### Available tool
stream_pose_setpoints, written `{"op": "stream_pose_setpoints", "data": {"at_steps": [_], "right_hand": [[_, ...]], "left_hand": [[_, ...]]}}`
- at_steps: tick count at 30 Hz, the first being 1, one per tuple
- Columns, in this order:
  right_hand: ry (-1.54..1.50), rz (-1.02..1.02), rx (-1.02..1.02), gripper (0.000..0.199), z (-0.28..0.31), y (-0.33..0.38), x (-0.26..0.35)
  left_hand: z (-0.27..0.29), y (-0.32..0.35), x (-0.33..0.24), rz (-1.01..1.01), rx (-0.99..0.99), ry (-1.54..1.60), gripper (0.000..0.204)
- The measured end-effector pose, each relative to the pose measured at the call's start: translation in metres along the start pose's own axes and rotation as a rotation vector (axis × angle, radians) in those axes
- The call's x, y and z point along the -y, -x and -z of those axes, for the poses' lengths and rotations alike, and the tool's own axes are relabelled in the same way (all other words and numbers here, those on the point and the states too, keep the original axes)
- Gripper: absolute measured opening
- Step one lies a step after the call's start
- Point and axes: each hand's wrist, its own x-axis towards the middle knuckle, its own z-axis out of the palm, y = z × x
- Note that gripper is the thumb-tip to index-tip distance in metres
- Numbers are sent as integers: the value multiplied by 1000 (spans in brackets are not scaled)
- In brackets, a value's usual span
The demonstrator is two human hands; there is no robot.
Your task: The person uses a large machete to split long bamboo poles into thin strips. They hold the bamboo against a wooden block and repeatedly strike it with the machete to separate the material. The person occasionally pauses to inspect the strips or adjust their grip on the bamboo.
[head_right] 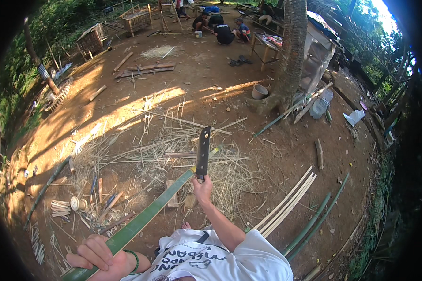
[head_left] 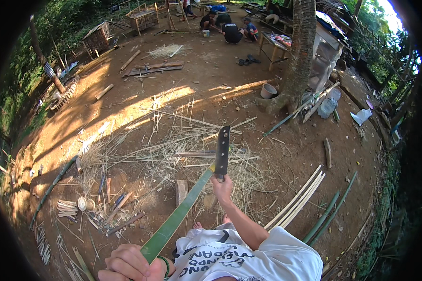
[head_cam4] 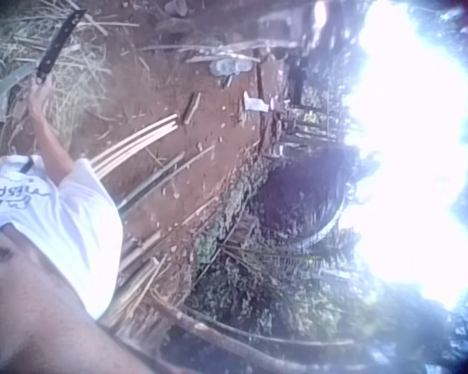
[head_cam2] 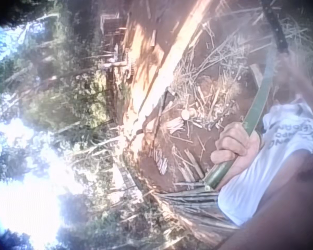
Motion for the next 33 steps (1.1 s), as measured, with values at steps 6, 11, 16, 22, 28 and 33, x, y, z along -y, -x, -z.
{"op": "stream_pose_setpoints", "data": {"at_steps": [6,11,16,22,28,33], "right_hand": [[28,17,-26,23,-5,-4,-8],[33,19,-67,21,-7,-3,-3],[-25,13,-105,19,-2,-7,0],[-50,11,-43,17,3,-6,-7],[-152,-56,-40,18,28,-15,-26],[-157,-21,-5,22,20,-14,-22]], "left_hand": [[-7,0,0,12,-45,-22,15],[-1,11,7,-80,-48,-113,23],[-24,-5,23,-202,-178,53,39],[-21,-10,27,-291,-229,14,41],[-1,-11,25,-203,-168,63,74],[4,-15,25,-199,-216,12,74]]}}
